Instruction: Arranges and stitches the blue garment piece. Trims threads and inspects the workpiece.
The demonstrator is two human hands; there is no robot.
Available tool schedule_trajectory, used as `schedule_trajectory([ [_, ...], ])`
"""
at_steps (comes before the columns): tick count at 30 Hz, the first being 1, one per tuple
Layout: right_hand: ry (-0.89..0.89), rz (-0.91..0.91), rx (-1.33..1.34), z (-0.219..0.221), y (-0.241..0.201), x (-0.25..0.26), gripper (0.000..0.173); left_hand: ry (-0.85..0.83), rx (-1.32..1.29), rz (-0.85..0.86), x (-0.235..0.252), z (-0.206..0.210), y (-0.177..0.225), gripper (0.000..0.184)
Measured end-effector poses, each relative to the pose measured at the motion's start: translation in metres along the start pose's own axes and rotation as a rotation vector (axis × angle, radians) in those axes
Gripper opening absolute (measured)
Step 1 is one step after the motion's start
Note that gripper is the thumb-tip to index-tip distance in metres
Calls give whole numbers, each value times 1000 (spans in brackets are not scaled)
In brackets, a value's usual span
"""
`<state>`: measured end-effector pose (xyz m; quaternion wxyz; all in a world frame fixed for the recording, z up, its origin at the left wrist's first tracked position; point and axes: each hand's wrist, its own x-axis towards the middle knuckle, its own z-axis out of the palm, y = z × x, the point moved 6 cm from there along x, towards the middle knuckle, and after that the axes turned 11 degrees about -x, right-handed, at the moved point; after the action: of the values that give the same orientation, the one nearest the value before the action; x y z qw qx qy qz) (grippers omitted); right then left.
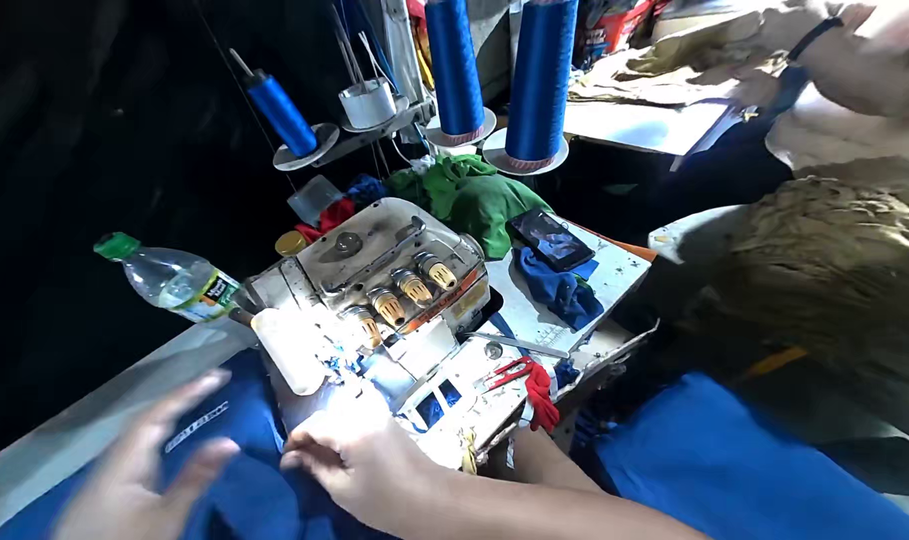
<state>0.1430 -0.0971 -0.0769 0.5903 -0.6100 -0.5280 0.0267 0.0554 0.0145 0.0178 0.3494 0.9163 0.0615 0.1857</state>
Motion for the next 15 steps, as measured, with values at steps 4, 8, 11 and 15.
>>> schedule_trajectory([
  [4, 7, -24, 109, -3, -3, -3, 19, -275, -220, -106, -16, 34, -44, 56],
  [8, -55, 153, 124, -11, 4, -5, 20, -323, -112, -265, -18, 33, -56, 36],
  [11, -260, 443, 254, -7, 18, -17, 26, -206, -210, -309, -21, 24, -56, 21],
  [15, -389, 498, 240, -1, 36, -39, 29, -117, -333, -327, -24, 21, -56, 8],
])
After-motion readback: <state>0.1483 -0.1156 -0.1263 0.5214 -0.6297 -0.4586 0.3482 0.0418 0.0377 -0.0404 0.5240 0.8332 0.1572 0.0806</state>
